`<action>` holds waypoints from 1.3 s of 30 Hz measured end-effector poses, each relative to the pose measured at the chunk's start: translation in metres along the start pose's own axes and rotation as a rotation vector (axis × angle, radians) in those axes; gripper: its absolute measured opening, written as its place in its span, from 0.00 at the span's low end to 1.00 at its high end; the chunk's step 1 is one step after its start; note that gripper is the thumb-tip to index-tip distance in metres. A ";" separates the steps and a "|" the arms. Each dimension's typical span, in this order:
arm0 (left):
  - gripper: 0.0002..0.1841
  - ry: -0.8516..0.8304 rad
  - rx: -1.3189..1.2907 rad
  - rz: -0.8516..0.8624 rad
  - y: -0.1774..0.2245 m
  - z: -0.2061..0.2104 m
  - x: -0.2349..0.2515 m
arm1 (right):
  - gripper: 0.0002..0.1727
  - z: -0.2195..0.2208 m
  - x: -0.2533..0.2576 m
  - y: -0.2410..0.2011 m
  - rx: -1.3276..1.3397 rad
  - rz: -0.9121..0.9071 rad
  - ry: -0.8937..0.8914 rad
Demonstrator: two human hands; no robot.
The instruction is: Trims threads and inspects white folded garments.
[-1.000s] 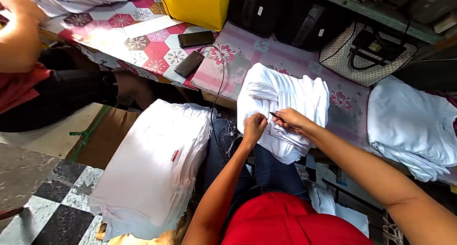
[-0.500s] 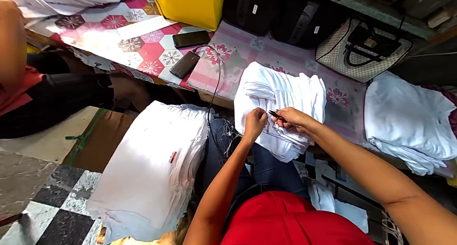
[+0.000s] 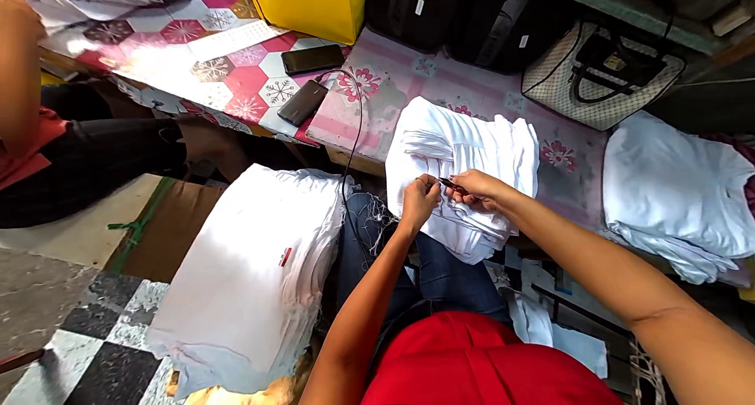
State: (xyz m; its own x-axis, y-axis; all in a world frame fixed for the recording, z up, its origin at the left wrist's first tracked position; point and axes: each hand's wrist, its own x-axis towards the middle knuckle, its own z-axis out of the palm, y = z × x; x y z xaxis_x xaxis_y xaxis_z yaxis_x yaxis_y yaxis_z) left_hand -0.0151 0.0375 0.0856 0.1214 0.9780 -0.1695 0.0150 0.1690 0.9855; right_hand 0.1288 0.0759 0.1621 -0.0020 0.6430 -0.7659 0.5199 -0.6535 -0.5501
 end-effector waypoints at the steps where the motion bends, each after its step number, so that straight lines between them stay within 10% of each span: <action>1: 0.08 -0.007 0.014 -0.001 -0.001 -0.002 -0.002 | 0.20 0.001 0.001 0.002 0.006 -0.011 0.009; 11: 0.15 -0.127 0.522 -0.180 0.003 -0.054 -0.040 | 0.20 -0.003 -0.009 0.012 0.116 -0.040 -0.008; 17: 0.22 -0.084 0.300 0.051 0.021 -0.006 -0.005 | 0.26 -0.002 -0.018 0.009 0.001 -0.107 0.044; 22: 0.09 0.095 0.329 0.212 0.007 0.015 0.008 | 0.26 -0.010 -0.028 0.021 -0.071 -0.168 0.102; 39: 0.07 0.134 -0.004 0.011 0.003 0.006 0.000 | 0.23 -0.004 -0.014 0.008 0.112 -0.008 -0.112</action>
State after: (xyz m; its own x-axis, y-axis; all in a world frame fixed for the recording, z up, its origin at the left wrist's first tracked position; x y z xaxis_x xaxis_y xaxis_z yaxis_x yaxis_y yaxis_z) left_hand -0.0095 0.0373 0.0887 -0.0123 0.9873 -0.1582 0.0104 0.1583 0.9873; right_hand 0.1363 0.0633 0.1697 -0.1044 0.6043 -0.7899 0.4210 -0.6927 -0.5856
